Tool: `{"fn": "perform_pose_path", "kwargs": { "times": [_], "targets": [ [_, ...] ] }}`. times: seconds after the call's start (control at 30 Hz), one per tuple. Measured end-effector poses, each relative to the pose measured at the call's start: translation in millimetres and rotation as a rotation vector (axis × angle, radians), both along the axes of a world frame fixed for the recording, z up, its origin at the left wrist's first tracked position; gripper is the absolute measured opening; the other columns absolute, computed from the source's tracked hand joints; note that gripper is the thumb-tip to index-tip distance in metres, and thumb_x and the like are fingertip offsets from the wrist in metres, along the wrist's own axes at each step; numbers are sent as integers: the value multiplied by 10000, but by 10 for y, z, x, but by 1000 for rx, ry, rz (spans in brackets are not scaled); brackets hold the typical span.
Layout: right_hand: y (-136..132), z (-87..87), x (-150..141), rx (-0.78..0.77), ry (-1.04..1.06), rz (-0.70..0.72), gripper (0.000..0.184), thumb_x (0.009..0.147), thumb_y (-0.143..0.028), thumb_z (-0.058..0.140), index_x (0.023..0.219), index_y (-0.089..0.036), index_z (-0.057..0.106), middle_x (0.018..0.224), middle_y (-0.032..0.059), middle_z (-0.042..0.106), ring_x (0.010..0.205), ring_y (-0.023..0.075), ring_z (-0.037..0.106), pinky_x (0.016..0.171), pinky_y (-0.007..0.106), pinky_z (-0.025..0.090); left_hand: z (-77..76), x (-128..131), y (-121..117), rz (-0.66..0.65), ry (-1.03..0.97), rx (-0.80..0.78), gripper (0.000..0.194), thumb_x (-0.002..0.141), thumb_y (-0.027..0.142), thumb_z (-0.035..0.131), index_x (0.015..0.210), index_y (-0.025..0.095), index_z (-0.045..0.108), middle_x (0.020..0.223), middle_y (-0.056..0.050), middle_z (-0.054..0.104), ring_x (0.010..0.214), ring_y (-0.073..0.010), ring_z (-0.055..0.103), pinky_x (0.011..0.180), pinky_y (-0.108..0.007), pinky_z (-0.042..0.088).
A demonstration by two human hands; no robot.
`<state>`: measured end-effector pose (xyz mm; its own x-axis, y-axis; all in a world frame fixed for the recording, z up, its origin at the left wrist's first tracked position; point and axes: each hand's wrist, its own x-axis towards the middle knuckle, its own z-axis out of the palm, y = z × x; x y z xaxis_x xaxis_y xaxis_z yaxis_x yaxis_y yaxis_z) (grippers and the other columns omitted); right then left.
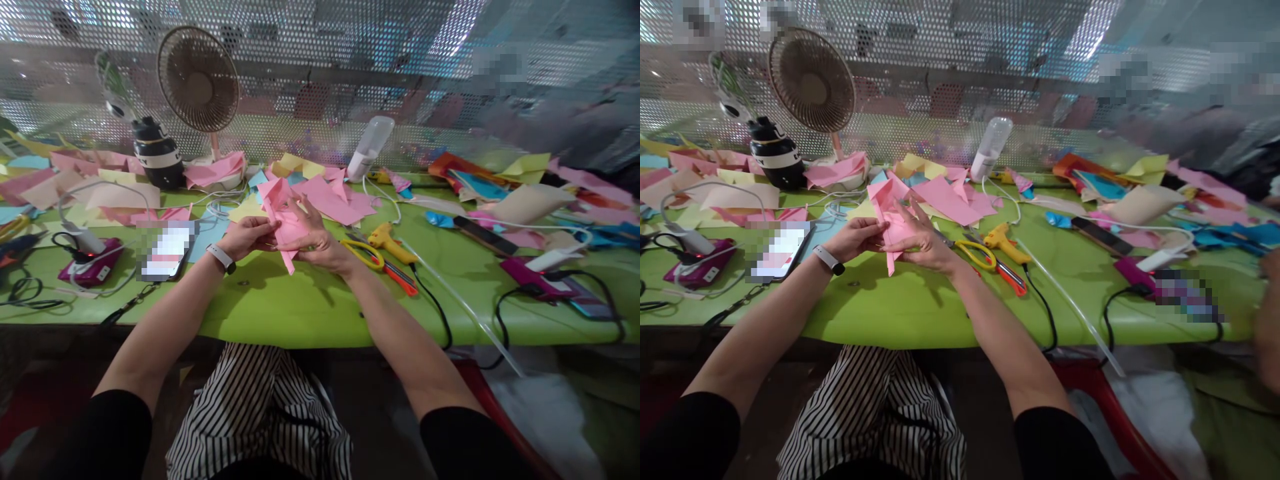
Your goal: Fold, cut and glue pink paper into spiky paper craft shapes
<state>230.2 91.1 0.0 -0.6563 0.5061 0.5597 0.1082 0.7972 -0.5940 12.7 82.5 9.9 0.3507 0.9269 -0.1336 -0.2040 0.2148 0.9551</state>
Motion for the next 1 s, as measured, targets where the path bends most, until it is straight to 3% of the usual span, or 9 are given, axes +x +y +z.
{"fn": "perform_pose_path", "kwargs": {
  "times": [0.23,0.43,0.7,1.0],
  "targets": [
    [-35,-2,-14,-19,17,-36,117,838,-375,737,932,-407,798,1348,-23,636,1451,230,373,1223,498,286,-26,10,-8,-39,-3,-1,224,818,289,776,755,122,640,633,-20,695,566,-103,662,635,-241,581],
    [-2,-33,-46,-4,5,-134,119,850,-442,711,861,-367,803,1467,-54,530,1512,244,232,1249,536,147,-53,28,-5,3,-30,48,186,835,277,756,818,116,663,698,-32,715,625,-112,691,640,-232,583],
    [-3,-72,-122,118,26,-335,349,883,-524,637,692,-253,745,1547,-32,438,1533,257,145,1242,530,203,-151,89,-3,29,-55,127,175,816,237,751,957,150,694,862,-36,747,747,-135,713,824,-347,592],
    [-11,-75,-117,183,-5,-343,318,910,-459,627,699,-249,739,1522,-3,472,1511,285,215,1217,593,218,-163,122,-7,61,-133,133,176,828,231,735,975,146,688,898,-49,747,775,-140,713,827,-336,588]
  ]
}}
